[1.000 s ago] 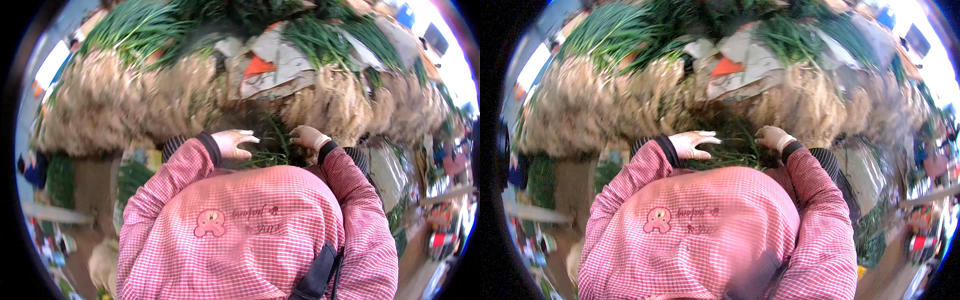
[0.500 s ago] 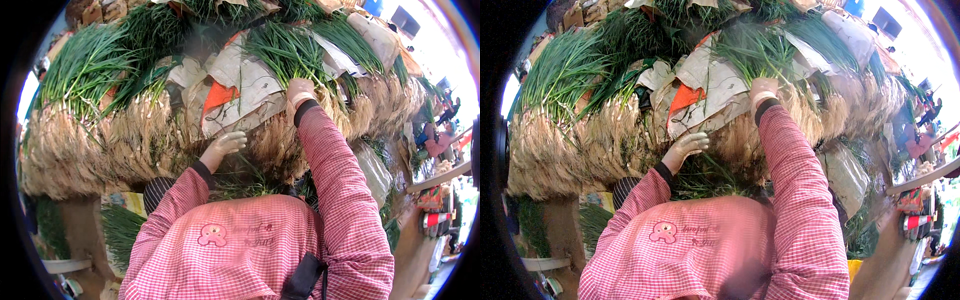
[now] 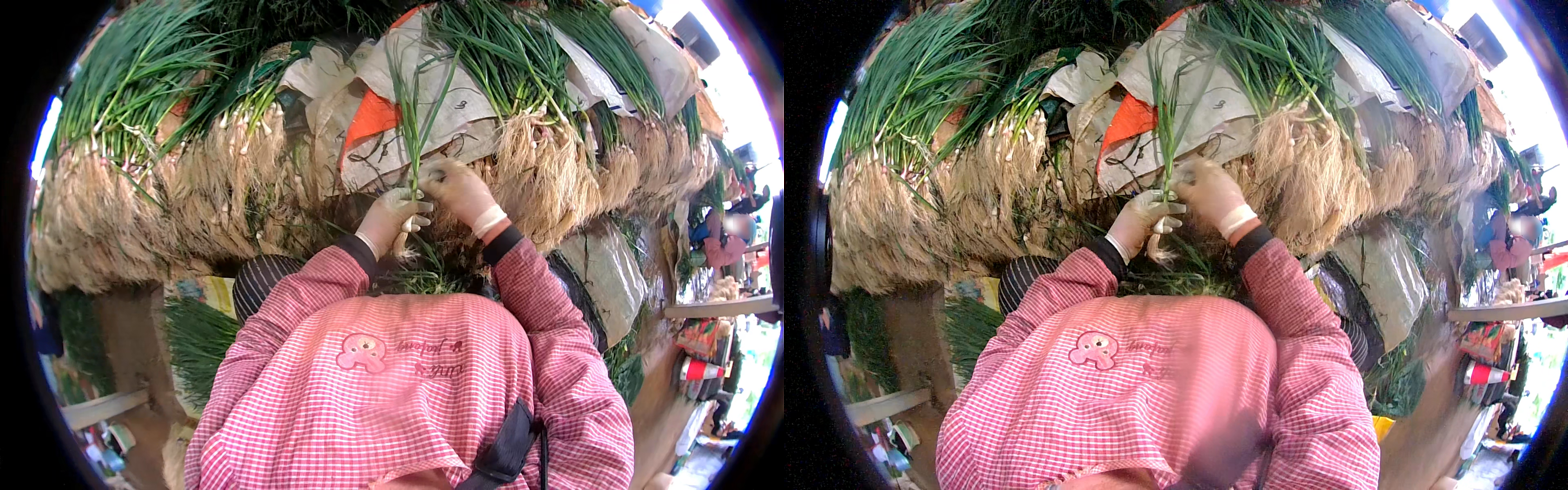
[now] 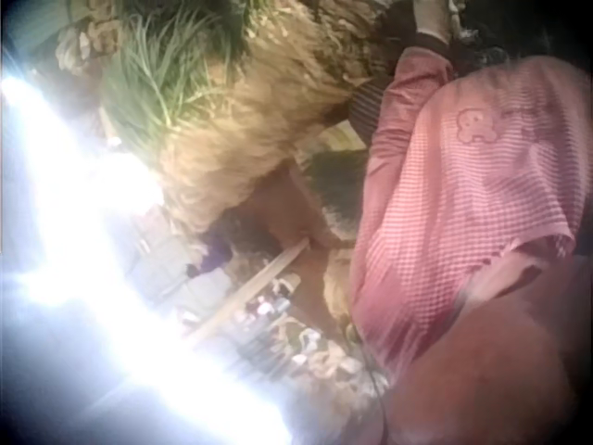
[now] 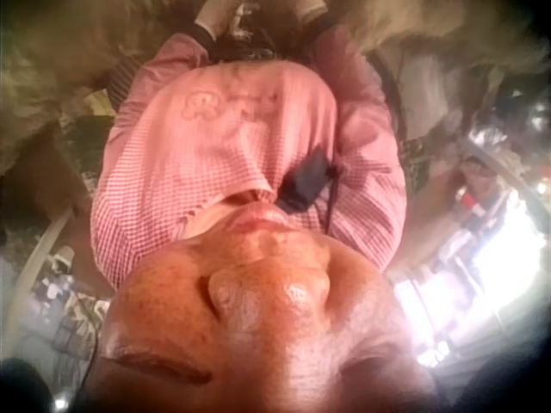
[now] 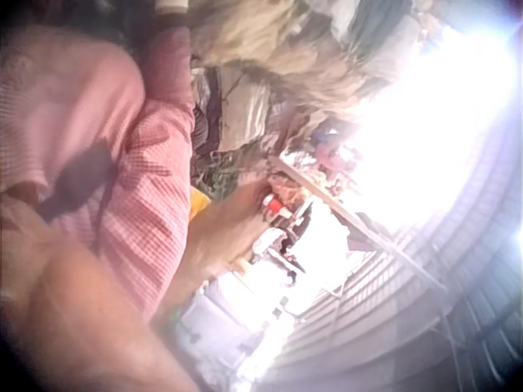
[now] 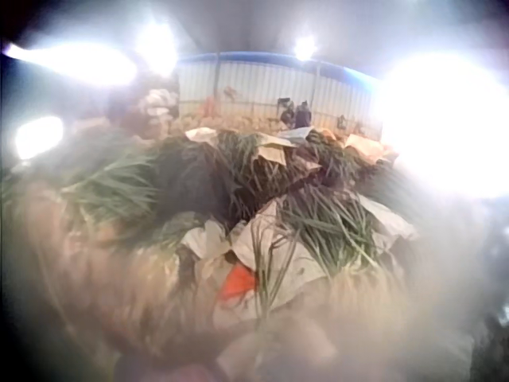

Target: The person bundles scallions together by hand, removes damaged leaves, and places the finished bundles onto a pile on the floor.

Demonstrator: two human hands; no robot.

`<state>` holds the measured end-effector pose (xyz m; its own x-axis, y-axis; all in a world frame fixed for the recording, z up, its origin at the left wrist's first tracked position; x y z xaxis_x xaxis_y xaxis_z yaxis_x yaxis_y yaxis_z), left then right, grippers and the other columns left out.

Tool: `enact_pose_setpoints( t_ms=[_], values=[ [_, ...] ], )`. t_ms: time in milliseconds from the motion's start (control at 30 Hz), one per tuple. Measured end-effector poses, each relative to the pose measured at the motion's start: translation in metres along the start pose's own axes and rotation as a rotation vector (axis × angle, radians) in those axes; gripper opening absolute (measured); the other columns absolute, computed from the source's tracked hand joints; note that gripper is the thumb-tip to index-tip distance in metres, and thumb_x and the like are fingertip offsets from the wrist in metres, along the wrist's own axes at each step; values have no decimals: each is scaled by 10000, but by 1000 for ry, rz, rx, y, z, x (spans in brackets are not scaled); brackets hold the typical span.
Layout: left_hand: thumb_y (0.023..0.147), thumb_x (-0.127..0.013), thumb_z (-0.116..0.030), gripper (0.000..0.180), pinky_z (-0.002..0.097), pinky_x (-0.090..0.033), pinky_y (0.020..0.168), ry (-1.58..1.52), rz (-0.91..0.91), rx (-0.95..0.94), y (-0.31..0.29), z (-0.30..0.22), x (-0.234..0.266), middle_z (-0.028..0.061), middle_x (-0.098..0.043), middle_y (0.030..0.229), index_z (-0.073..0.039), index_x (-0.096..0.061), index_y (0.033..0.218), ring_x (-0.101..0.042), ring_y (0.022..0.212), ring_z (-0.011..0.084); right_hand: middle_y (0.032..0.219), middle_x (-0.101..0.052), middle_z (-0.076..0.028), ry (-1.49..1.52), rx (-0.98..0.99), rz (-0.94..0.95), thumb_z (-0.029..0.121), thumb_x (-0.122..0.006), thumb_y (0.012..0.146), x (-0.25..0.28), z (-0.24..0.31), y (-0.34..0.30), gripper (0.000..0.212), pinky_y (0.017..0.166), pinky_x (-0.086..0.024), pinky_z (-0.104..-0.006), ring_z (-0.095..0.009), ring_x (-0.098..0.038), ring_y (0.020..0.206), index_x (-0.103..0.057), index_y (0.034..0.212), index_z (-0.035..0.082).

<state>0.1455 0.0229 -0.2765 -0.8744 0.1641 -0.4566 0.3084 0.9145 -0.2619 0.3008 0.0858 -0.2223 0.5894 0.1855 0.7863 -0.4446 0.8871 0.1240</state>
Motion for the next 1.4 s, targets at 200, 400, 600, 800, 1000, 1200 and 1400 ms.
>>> enact_pose_setpoints(
  t_ms=[200,400,600,800,1000,1200,1400],
  values=[
    [924,-605,-177,380,244,-531,706,132,91,26,-1,-3,-8,109,-668,998,-1,-495,1242,-662,824,153,959,-641,-229,-111,-170,-122,273,-527,902,-5,-13,-1,276,844,-468,-462,-390,-601,952,-600,975,17],
    [948,-564,-159,390,264,-519,769,-10,189,-156,-18,-41,-12,121,-650,1044,-4,-458,1290,-646,897,178,983,-653,-179,27,-138,-64,264,-524,942,72,-47,-28,238,840,-486,-446,-347,-625,928,-612,1030,61],
    [946,-536,-127,318,275,-500,720,-259,72,-282,-16,-56,-4,128,-643,1072,17,-511,1229,-645,911,216,1153,-630,-142,-405,-355,-609,220,-596,905,235,-126,11,339,882,-483,-424,-350,-599,1035,-546,1209,78],
    [950,-527,-113,324,294,-495,692,-473,161,-135,4,-33,18,144,-634,1075,46,-517,1232,-631,971,247,1135,-649,-186,-769,-697,-159,313,-581,849,271,-199,36,376,925,-461,-460,-365,-605,1079,-612,1133,69],
    [967,-500,-148,524,252,-483,619,-851,327,-63,0,-32,16,160,-397,1475,-22,-331,1446,-514,1234,274,957,-692,-123,-434,-165,-227,341,-520,966,170,-98,30,292,732,-551,-358,-247,-672,829,-585,1120,102],
    [978,-525,-235,516,176,-449,566,-468,221,26,3,-32,-2,115,-492,1402,-48,-369,1433,-563,1182,174,906,-655,-223,-31,-50,-40,378,-502,956,23,15,-31,393,772,-502,-456,-392,-633,857,-553,1145,38],
    [928,-625,-256,335,176,-445,583,-306,-65,44,2,-14,20,29,-677,1049,-60,-581,1196,-640,851,93,804,-640,-199,-144,-91,-57,372,-545,926,3,33,-39,335,685,-487,-488,-401,-625,777,-552,963,39]
  ],
)
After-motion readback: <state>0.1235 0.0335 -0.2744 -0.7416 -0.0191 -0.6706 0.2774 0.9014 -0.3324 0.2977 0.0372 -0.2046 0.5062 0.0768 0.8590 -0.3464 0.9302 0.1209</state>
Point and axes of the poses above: each hand's wrist, its own y-axis towards the middle knuckle, its own x-axis out of the back of the hand, z = x × y, the point moved 3 cm from there along y, towards the middle knuckle
